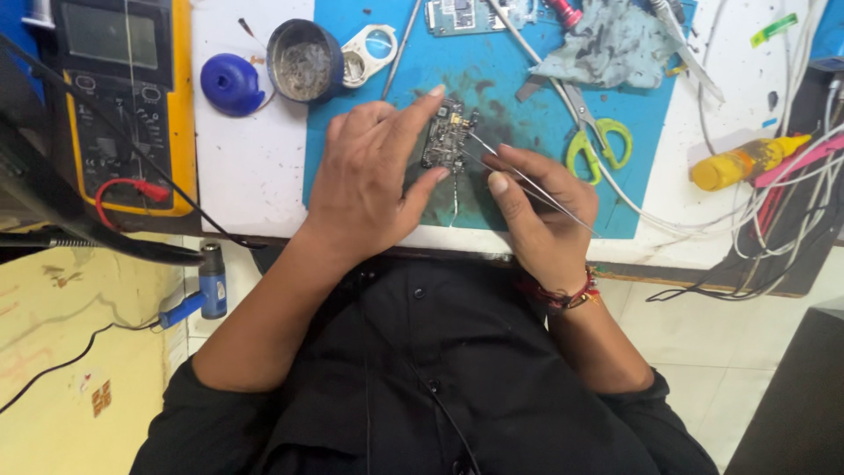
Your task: The person uses tweezers and a green-handled soldering iron to work on a small circuit board. They repeatedly apply the soldering iron to various points on the board, occasionally wiping the tip with a cloth and adjusting the board's position.
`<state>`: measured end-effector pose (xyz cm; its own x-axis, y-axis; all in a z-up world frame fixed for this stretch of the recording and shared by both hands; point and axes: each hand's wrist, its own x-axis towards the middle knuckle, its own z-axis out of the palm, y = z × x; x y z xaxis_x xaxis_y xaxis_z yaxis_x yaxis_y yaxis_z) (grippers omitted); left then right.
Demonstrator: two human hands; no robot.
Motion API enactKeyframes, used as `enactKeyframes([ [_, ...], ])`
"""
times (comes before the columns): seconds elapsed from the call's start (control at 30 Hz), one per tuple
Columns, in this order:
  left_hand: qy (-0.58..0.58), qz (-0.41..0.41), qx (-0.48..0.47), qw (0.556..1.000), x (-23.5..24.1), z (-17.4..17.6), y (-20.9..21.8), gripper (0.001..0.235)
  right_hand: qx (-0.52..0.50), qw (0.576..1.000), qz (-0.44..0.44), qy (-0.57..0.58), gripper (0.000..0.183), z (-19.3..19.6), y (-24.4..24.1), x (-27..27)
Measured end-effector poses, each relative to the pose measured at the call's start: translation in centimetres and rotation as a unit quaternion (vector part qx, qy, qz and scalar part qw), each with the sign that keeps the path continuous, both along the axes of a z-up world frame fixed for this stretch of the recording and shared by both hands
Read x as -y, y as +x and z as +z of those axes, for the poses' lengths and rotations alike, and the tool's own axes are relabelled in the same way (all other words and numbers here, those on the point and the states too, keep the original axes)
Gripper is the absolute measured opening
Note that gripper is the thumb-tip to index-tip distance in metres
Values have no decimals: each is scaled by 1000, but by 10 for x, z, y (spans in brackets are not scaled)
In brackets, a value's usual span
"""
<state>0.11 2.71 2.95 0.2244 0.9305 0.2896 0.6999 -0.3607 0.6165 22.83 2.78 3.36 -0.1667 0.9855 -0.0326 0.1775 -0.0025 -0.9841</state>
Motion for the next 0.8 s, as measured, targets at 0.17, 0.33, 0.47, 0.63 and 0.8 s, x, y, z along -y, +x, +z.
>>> enactKeyframes([
  [0.17,11,-1,33,999,-2,0,-1,73,69,995,-3,72,18,-3,-11,-6],
  [0.33,14,1,25,1000,-2,2,-1,71,108,989,4,97,17,-1,-12,-7],
  [0.47,10,0,26,1000,-2,3,-1,69,119,989,2,93,16,1,-13,-7],
  [0.63,12,1,19,1000,-2,4,-1,67,122,987,10,106,15,1,-13,-8],
  [0.8,12,0,23,1000,-3,3,0,67,119,987,14,111,16,1,-12,-9],
])
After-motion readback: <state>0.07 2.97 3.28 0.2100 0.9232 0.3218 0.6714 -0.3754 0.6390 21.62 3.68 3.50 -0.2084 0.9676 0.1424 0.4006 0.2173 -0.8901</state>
